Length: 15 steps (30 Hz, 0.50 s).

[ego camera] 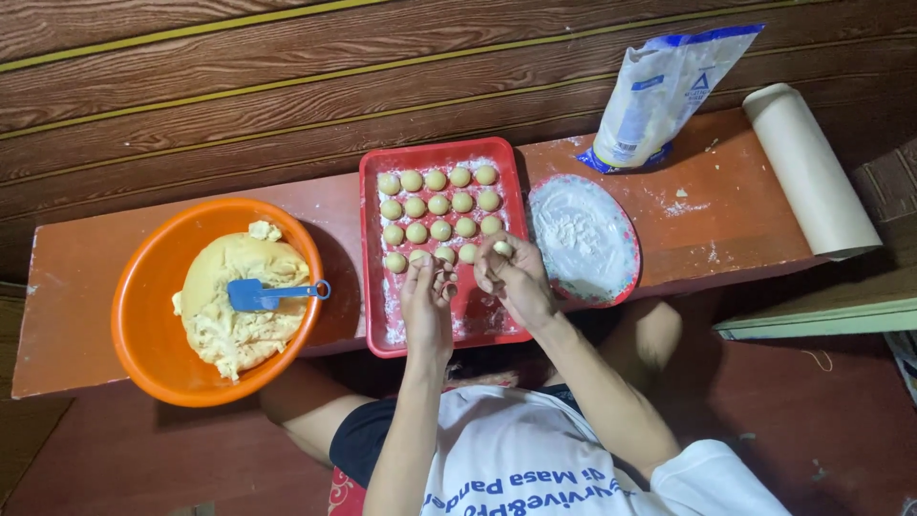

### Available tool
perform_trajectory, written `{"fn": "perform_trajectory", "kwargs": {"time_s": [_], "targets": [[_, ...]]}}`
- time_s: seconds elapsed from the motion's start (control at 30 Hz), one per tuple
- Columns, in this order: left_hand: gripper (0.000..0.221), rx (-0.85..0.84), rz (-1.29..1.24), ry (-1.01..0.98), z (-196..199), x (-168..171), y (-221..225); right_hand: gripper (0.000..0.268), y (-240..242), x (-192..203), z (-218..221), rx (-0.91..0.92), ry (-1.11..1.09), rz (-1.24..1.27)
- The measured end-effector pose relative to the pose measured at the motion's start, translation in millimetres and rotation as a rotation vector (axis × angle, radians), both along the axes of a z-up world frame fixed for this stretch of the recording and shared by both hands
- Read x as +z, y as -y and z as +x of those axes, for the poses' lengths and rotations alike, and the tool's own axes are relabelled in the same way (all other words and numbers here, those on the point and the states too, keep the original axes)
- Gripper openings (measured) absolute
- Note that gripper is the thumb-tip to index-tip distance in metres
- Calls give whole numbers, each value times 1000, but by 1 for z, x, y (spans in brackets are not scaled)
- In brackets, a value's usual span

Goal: Shaping small balls of dough into flat discs by hand on a tray in a bakery setting.

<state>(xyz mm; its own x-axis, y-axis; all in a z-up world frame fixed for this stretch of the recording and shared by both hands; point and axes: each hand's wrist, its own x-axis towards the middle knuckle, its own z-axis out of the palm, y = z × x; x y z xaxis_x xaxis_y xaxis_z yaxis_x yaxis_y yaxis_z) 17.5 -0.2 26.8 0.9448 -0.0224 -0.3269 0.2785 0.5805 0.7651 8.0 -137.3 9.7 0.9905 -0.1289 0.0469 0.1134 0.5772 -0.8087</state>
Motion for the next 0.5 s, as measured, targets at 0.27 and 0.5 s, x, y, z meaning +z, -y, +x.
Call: {"fn": "perform_trajectory", "kwargs": {"time_s": [0.27,0.5], "targets": [[15,-7,6,-10,3,5,0,36,0,4,9,181,-87,192],[14,14,25,-24,2,16,-1,45,-17,46,4,94,-22,34]]}}
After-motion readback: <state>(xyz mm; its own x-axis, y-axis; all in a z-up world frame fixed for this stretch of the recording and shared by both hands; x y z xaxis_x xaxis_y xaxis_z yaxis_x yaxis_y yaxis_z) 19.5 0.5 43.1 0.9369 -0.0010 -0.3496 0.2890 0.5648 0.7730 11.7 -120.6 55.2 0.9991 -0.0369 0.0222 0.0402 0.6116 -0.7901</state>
